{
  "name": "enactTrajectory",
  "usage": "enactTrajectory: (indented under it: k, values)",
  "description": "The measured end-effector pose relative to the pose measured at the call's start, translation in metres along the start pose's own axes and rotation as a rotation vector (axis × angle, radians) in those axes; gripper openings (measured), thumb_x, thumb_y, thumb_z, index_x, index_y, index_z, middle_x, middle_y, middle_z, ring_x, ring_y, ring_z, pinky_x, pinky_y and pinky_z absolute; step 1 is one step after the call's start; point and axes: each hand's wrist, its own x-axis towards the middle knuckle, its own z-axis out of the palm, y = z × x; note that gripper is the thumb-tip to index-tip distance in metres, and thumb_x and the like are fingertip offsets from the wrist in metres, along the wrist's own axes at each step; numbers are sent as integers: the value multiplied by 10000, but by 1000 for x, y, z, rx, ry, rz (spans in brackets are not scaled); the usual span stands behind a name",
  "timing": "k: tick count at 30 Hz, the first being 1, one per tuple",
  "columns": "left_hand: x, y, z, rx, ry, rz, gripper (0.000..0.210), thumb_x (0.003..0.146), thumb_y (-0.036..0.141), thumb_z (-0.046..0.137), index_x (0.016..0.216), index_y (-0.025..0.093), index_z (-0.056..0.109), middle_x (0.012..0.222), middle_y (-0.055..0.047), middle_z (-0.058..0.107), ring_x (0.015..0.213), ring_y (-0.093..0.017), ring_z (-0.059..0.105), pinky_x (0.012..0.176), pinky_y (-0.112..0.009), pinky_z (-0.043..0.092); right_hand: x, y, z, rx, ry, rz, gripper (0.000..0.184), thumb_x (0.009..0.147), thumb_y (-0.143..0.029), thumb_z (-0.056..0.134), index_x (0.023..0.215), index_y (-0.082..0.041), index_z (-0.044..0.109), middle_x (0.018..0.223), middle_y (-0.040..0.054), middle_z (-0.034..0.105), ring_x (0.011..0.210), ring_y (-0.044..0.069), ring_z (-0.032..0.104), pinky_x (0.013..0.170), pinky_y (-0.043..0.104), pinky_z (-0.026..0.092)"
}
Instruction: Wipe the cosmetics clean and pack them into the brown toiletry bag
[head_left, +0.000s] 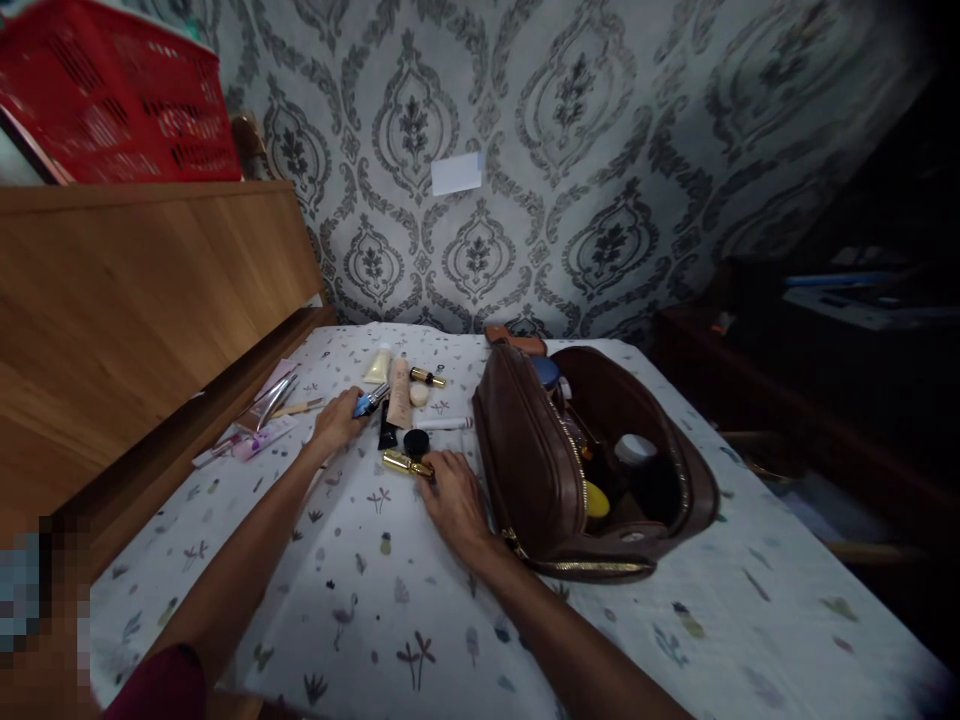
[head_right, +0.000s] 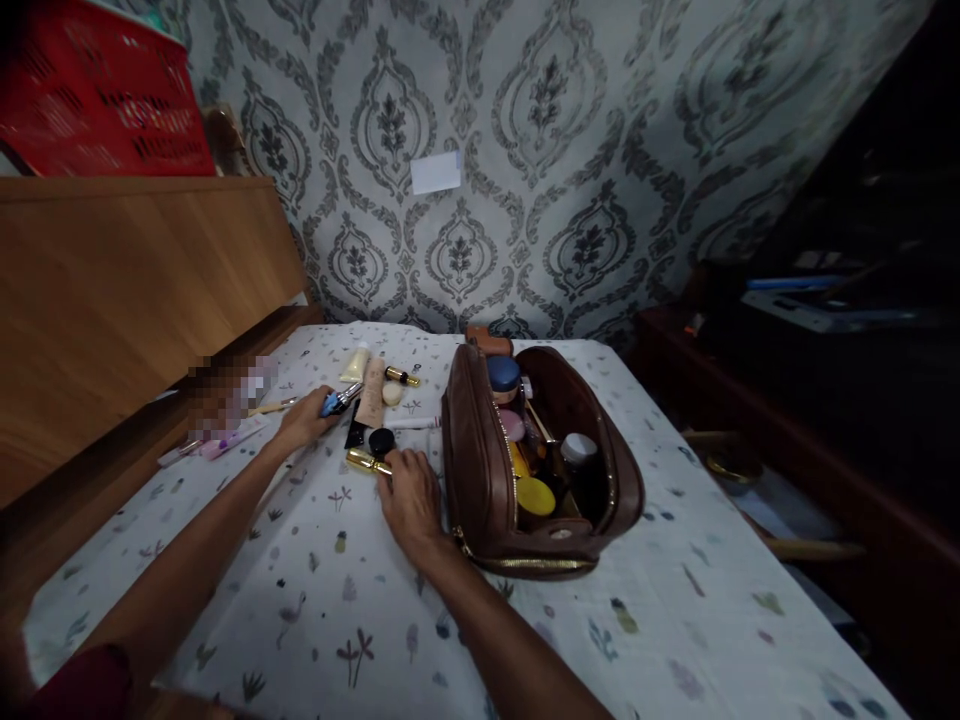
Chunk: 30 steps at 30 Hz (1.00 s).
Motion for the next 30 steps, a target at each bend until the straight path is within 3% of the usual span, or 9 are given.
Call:
enactTrajectory:
  k: [7, 11, 14, 16, 20, 23, 27, 30]
  values:
    - [-47, -19, -14, -132, -34, 238, 383, 789, 217, 596, 1165, 275, 549, 1121, -24, 644, 1030, -246, 575, 887, -361, 439, 0, 2, 2, 26, 25, -25, 105, 869, -151, 575, 953, -187, 626, 941, 76, 654, 929, 248, 551, 810, 333, 418]
    - [-72, -24, -26, -346, -69, 431, 222, 871, 343, 553, 1052, 226, 606, 1022, -37, 638, 974, -225, 577, 898, -352, 440, 1, 5, 5, 30, 24, -39, 131, 870, -169, 570, 985, -179, 631, 966, 90, 642, 954, 256, 550, 835, 346, 429]
    - [-86, -24, -27, -480, -17, 320, 316, 952, 452, 433, 1003, 200, 615, 920, -29, 651, 857, -197, 600, 825, -321, 469, 1, 6, 6, 42, 30, -41, 179, 866, -170, 566, 1032, -171, 633, 998, 100, 631, 972, 257, 552, 848, 352, 440]
    - [-92, -21, -22, -489, 47, 251, 374, 974, 468, 379, 1053, 192, 619, 958, -42, 670, 878, -204, 620, 850, -333, 479, 1, 6, 7, 48, 35, -42, 188, 860, -166, 565, 1034, -171, 636, 994, 99, 625, 970, 255, 554, 853, 355, 442]
    - [-100, -14, -8, -273, 36, 294, 404, 936, 447, 489, 1251, 214, 584, 1151, -91, 646, 1086, -265, 593, 960, -394, 461, 0, 6, 6, 69, 31, -38, 135, 848, -154, 573, 965, -180, 636, 946, 80, 620, 935, 246, 559, 828, 349, 438]
    - [-106, -15, -5, -145, 10, 259, 408, 903, 349, 556, 1300, 253, 552, 1159, -78, 620, 1076, -262, 586, 913, -378, 481, 0, 7, 5, 92, 51, -49, 75, 862, -163, 561, 895, -193, 621, 905, 61, 618, 896, 233, 558, 791, 338, 431]
    - [-117, -18, -7, -230, 36, 220, 363, 920, 340, 536, 1278, 283, 555, 1146, -47, 617, 1069, -231, 579, 913, -353, 474, -1, 9, 3, 66, 60, -39, 94, 888, -174, 531, 837, -190, 609, 855, 63, 615, 854, 234, 544, 772, 343, 424]
    - [-126, -16, -8, -307, 50, 298, 322, 923, 379, 547, 1222, 273, 602, 1129, -54, 629, 1074, -233, 568, 937, -361, 458, -3, 3, -1, 6, 121, -62, 144, 910, -190, 514, 973, -168, 642, 950, 103, 616, 936, 261, 530, 827, 375, 434]
